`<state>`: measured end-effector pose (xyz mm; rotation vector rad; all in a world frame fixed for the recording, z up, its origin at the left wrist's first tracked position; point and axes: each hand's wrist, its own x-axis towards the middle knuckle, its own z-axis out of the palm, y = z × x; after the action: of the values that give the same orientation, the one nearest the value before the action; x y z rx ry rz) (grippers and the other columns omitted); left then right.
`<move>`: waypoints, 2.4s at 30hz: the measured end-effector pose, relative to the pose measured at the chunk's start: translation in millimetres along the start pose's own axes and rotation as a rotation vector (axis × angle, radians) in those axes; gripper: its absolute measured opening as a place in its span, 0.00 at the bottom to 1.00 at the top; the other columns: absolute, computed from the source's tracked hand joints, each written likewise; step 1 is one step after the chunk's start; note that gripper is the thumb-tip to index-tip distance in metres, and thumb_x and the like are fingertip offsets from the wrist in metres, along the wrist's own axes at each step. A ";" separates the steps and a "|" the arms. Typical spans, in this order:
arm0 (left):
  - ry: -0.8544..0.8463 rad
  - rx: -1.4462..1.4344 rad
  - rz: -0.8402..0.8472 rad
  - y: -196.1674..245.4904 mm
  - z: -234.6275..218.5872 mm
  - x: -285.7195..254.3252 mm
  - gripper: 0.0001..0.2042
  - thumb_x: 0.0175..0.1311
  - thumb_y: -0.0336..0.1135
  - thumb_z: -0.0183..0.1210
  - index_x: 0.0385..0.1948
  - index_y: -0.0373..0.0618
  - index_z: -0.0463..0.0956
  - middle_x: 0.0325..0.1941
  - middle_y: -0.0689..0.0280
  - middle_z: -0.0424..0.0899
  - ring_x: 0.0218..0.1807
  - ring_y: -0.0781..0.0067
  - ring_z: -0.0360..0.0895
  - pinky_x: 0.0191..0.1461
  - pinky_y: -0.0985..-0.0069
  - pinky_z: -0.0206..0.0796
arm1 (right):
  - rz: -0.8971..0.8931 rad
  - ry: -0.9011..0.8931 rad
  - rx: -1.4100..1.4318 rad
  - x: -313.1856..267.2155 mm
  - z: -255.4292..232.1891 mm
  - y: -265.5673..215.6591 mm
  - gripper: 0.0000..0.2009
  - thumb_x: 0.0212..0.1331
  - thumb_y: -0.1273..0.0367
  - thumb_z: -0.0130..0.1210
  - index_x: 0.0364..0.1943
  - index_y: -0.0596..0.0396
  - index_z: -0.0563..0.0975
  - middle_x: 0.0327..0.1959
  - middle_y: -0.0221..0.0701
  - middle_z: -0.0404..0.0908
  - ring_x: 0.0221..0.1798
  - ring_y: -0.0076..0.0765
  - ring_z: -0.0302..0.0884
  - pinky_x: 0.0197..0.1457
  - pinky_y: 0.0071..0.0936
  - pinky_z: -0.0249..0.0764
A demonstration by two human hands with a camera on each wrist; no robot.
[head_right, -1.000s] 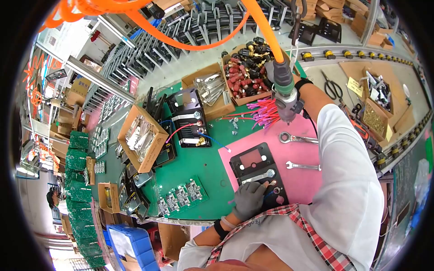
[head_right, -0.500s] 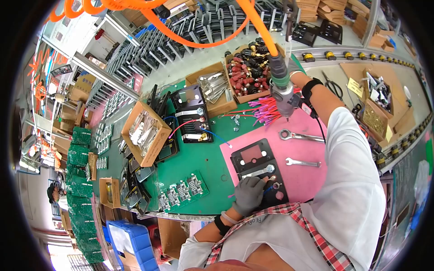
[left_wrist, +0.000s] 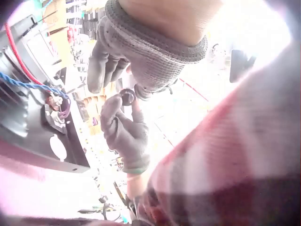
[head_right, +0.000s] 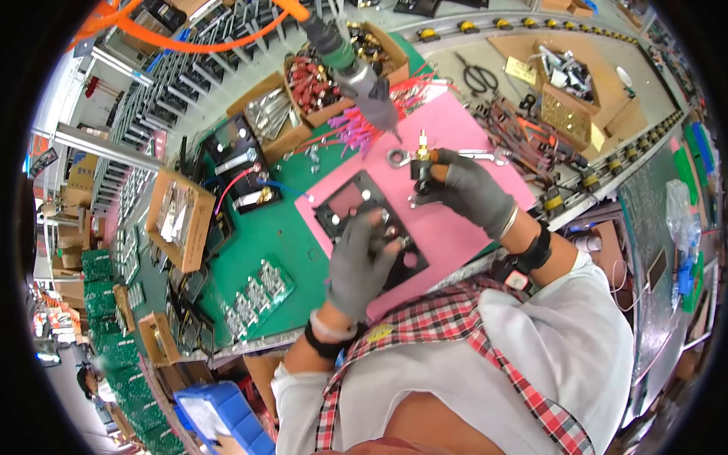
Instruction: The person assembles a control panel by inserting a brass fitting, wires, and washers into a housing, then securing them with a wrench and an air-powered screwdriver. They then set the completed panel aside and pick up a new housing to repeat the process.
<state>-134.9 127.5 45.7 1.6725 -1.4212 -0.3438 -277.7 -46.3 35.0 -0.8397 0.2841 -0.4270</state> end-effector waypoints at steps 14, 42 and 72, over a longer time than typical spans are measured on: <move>0.103 -0.129 0.072 -11.7 33.0 -15.5 0.21 0.57 0.32 0.54 0.52 0.37 0.62 0.32 0.53 0.71 0.30 0.53 0.73 0.34 0.65 0.67 | -0.301 0.219 -0.931 -4.4 43.4 32.6 0.13 0.54 0.68 0.52 0.41 0.60 0.68 0.26 0.32 0.71 0.27 0.29 0.73 0.32 0.26 0.71; 0.109 -1.134 -0.714 10.4 10.1 -16.7 0.17 0.68 0.48 0.35 0.44 0.46 0.65 0.17 0.74 0.63 0.12 0.88 0.51 0.14 0.88 0.42 | -0.315 0.169 -1.135 13.7 11.0 33.5 0.20 0.50 0.72 0.55 0.51 0.55 0.69 0.23 0.23 0.71 0.23 0.18 0.68 0.27 0.21 0.66; 0.063 -0.878 -0.518 -5.2 33.2 -21.8 0.15 0.69 0.43 0.38 0.50 0.45 0.58 0.24 0.71 0.66 0.16 0.87 0.57 0.15 0.86 0.50 | -0.260 0.023 -1.343 13.2 46.4 43.1 0.10 0.50 0.68 0.56 0.35 0.54 0.72 0.23 0.36 0.76 0.27 0.40 0.77 0.30 0.31 0.71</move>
<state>-161.3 132.1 16.0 1.2438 -0.5931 -1.0238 -236.4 3.3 30.6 -2.2025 0.4882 -0.4652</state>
